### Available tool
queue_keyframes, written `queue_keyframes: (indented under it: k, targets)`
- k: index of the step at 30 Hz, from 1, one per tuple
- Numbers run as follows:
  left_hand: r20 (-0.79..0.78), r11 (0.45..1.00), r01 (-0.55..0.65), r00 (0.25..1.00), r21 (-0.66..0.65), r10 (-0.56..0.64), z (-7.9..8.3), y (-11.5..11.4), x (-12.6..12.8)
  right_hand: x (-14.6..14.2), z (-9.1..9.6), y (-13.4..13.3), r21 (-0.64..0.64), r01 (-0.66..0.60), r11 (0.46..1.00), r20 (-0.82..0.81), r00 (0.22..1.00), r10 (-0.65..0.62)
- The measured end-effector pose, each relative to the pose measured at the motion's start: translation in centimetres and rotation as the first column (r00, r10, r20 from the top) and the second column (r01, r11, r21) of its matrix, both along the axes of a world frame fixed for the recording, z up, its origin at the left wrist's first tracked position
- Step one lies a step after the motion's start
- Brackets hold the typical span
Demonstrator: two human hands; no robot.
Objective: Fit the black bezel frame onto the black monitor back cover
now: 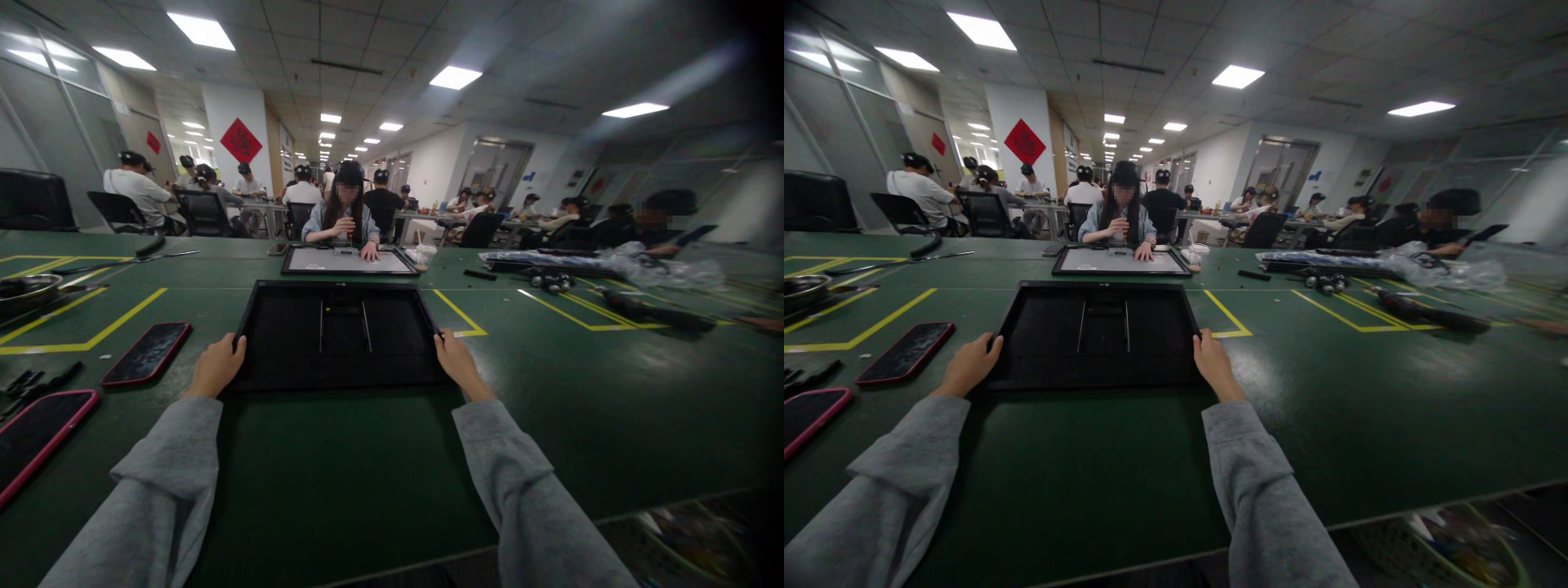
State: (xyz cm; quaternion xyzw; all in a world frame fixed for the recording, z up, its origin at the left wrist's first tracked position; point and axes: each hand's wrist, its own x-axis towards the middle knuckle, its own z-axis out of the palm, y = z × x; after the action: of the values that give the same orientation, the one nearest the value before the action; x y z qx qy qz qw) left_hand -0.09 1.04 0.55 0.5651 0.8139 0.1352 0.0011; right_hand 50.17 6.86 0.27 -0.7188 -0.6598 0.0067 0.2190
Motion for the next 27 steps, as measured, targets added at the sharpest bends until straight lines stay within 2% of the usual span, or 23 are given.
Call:
queue_keyframes:
  k: [10,27]
  targets:
    - [-0.001,1.000,0.000,1.000,0.018,0.000,-0.32,0.05,-0.09,0.06,-0.14,0.09,-0.002,0.006,1.000,-0.010,1.000,-0.006]
    - [0.015,1.000,-0.003,1.000,0.005,0.003,0.31,-0.28,0.31,-0.35,0.51,-0.53,-0.021,0.007,1.000,0.002,1.000,-0.007]
